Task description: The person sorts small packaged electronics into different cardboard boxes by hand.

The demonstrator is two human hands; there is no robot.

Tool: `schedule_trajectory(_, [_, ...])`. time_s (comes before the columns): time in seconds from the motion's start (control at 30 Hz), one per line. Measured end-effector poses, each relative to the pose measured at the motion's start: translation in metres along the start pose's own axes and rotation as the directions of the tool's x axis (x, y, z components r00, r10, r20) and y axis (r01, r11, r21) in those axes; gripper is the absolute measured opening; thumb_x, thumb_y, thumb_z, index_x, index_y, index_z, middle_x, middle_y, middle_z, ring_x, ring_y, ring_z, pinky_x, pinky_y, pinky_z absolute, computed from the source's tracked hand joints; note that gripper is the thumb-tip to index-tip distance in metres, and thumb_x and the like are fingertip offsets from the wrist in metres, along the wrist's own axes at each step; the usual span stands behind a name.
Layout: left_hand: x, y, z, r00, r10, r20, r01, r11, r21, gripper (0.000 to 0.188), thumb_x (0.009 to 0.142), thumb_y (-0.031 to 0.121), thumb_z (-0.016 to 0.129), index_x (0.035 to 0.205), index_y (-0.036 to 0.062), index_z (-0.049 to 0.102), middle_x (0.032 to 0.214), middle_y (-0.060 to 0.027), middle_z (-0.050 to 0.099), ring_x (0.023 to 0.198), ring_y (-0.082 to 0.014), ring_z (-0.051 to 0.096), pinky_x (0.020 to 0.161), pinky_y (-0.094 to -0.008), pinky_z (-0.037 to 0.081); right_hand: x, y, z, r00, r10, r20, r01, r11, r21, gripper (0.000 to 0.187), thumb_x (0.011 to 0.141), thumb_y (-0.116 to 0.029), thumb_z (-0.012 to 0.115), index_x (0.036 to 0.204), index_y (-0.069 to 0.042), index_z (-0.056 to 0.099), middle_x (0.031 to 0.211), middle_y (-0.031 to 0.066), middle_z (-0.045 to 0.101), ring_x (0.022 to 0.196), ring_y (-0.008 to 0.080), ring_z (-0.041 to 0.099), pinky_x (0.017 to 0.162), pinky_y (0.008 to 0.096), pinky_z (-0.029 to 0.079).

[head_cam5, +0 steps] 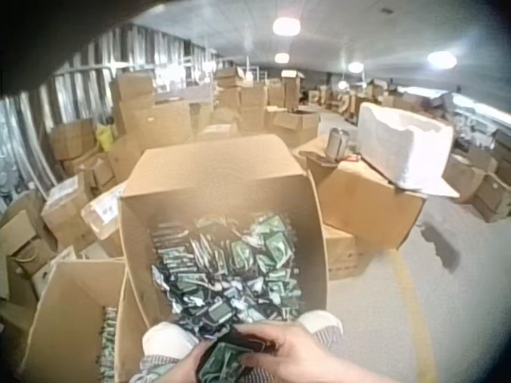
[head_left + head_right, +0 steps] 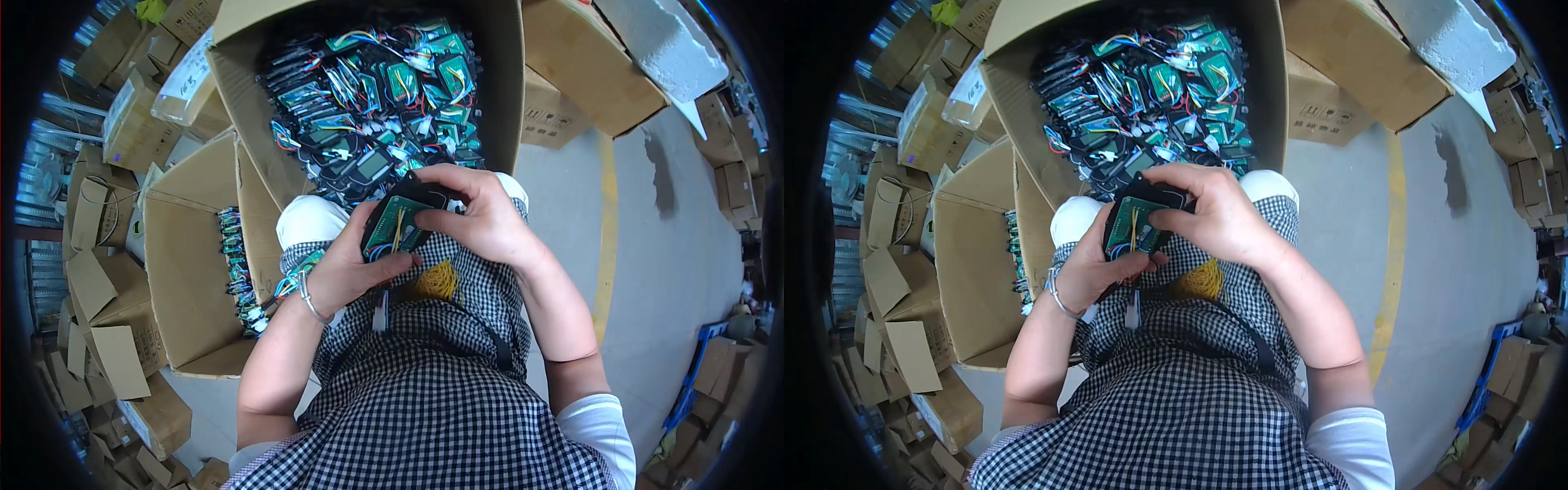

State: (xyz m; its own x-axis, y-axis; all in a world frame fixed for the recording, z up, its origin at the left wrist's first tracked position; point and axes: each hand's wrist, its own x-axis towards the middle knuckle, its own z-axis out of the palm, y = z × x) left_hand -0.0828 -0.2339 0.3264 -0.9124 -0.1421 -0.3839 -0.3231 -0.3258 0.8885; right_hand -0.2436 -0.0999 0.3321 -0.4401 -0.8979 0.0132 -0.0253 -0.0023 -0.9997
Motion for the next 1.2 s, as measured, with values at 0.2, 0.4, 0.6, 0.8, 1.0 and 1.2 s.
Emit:
schedule_trajectory(0.2, [-0.037, -0.034, -0.010, 0.982, -0.114, -0.153, 0.123, 0.991, 0.054, 0.033, 0.092, 0.010, 0.055, 0.122, 0.0035, 0.043, 0.088, -0.0047, 0.062, 0.060, -0.0074, 0.055, 0.052, -0.0199, 0.045, -0.028, 0.058, 0.007, 0.976, 0.217, -0.008, -0.216, 0.968, -0.129, 0.027, 0.074, -0.005, 0.069, 0.100, -0.001, 0.062, 0.087, 0.0123, 0.065, 0.079, 0.0214, 0.065, 0.071, 0.0297, 0.051])
schedule_trajectory(0.4, [-0.056, -0.045, -0.024, 0.935, -0.093, -0.341, 0.035, 0.984, -0.173, 0.026, 0.095, 0.014, 0.052, 0.118, 0.0048, 0.045, 0.091, -0.0082, 0.064, 0.056, -0.0071, 0.052, 0.047, -0.0198, 0.041, -0.077, 0.153, 0.021, 0.930, 0.088, 0.357, 0.254, 0.547, -0.797, 0.009, 0.073, -0.012, 0.060, 0.080, -0.012, 0.064, 0.084, 0.0014, 0.063, 0.085, 0.0197, 0.059, 0.071, 0.0329, 0.051])
schedule_trajectory(0.6, [-0.064, -0.058, -0.026, 0.947, -0.042, -0.320, -0.009, 0.988, -0.156, 0.029, 0.091, 0.016, 0.061, 0.114, 0.0056, 0.048, 0.082, -0.0041, 0.061, 0.066, -0.0126, 0.060, 0.057, -0.0230, 0.046, -0.070, 0.144, 0.017, 0.938, 0.136, 0.320, 0.177, 0.605, -0.777, 0.008, 0.072, -0.012, 0.061, 0.078, -0.013, 0.066, 0.081, 0.0020, 0.064, 0.084, 0.0222, 0.059, 0.071, 0.0349, 0.051])
schedule_trajectory(0.8, [-0.060, -0.060, -0.020, 0.956, -0.091, -0.280, -0.016, 0.934, -0.357, 0.030, 0.089, 0.013, 0.062, 0.114, 0.0063, 0.048, 0.087, -0.0035, 0.061, 0.070, -0.0149, 0.061, 0.059, -0.0249, 0.046, -0.070, 0.134, 0.006, 0.969, 0.197, 0.151, -0.102, 0.871, -0.480, 0.010, 0.077, -0.011, 0.065, 0.086, -0.008, 0.067, 0.087, 0.0088, 0.066, 0.084, 0.0271, 0.062, 0.073, 0.0384, 0.051])
schedule_trajectory(1.0, [-0.058, -0.062, -0.016, 0.964, -0.092, -0.249, -0.004, 0.932, -0.362, 0.031, 0.089, 0.013, 0.062, 0.115, 0.0060, 0.048, 0.087, -0.0045, 0.061, 0.069, -0.0153, 0.061, 0.059, -0.0249, 0.046, -0.076, 0.151, 0.020, 0.890, 0.212, 0.404, 0.228, 0.561, -0.796, 0.016, 0.072, -0.011, 0.061, 0.086, -0.013, 0.067, 0.088, 0.0007, 0.064, 0.094, 0.0194, 0.056, 0.082, 0.0318, 0.047])
schedule_trajectory(1.2, [-0.069, -0.056, -0.018, 0.976, -0.040, -0.213, -0.024, 0.956, -0.292, 0.032, 0.088, 0.016, 0.064, 0.115, 0.0060, 0.049, 0.084, -0.0060, 0.062, 0.070, -0.0158, 0.061, 0.059, -0.0253, 0.046, -0.070, 0.152, 0.014, 0.955, 0.151, 0.254, 0.092, 0.665, -0.741, 0.013, 0.068, -0.007, 0.060, 0.080, -0.009, 0.065, 0.080, 0.0011, 0.064, 0.088, 0.0206, 0.059, 0.073, 0.0354, 0.050])
